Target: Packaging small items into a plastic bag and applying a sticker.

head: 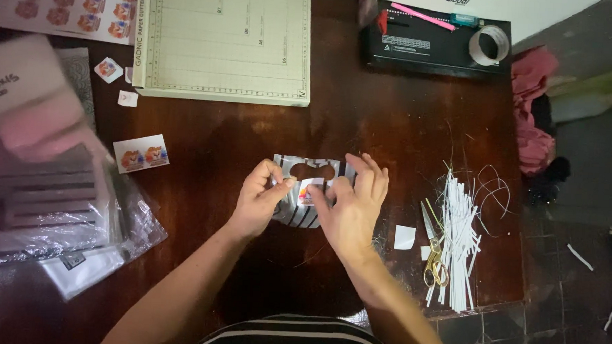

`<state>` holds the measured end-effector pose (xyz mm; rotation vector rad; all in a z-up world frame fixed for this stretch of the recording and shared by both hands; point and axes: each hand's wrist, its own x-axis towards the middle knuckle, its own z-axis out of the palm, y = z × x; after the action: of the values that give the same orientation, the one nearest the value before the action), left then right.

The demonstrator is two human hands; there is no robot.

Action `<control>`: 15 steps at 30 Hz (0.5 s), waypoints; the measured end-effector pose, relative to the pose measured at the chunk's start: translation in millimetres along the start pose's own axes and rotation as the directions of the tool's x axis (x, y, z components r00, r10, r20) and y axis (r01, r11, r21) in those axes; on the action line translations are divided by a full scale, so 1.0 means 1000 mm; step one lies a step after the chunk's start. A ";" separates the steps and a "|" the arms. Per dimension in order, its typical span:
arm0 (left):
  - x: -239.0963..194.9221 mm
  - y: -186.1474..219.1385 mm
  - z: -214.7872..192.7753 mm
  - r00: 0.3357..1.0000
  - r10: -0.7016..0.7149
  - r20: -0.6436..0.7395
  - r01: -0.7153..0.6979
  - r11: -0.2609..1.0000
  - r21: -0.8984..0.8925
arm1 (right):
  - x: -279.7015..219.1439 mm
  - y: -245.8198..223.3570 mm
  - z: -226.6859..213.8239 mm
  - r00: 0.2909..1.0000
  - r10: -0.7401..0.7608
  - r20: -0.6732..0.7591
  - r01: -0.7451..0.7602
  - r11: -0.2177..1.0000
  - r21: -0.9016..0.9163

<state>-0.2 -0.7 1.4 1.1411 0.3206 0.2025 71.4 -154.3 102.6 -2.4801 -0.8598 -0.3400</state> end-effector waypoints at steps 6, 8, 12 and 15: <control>-0.001 -0.005 0.000 1.000 -0.005 0.009 0.006 0.997 -0.080 | -0.010 0.014 -0.001 0.968 0.248 -0.045 -0.225 0.931 0.288; 0.000 -0.004 0.000 1.000 -0.024 0.004 0.024 0.995 -0.100 | -0.026 0.037 0.023 0.893 0.443 0.079 -0.397 0.693 0.602; 0.001 -0.005 -0.002 0.999 -0.033 -0.003 0.033 0.999 -0.006 | -0.030 0.039 0.031 0.669 0.528 0.524 -0.654 0.082 0.752; 0.001 -0.009 -0.003 1.000 0.011 -0.007 -0.011 0.999 0.039 | -0.026 0.036 0.032 0.748 0.446 0.492 -0.593 0.116 0.796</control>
<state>0.0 -1.1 -7.9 1.1815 0.3258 0.2110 76.6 -174.8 52.4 -1.4499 -0.0081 0.5088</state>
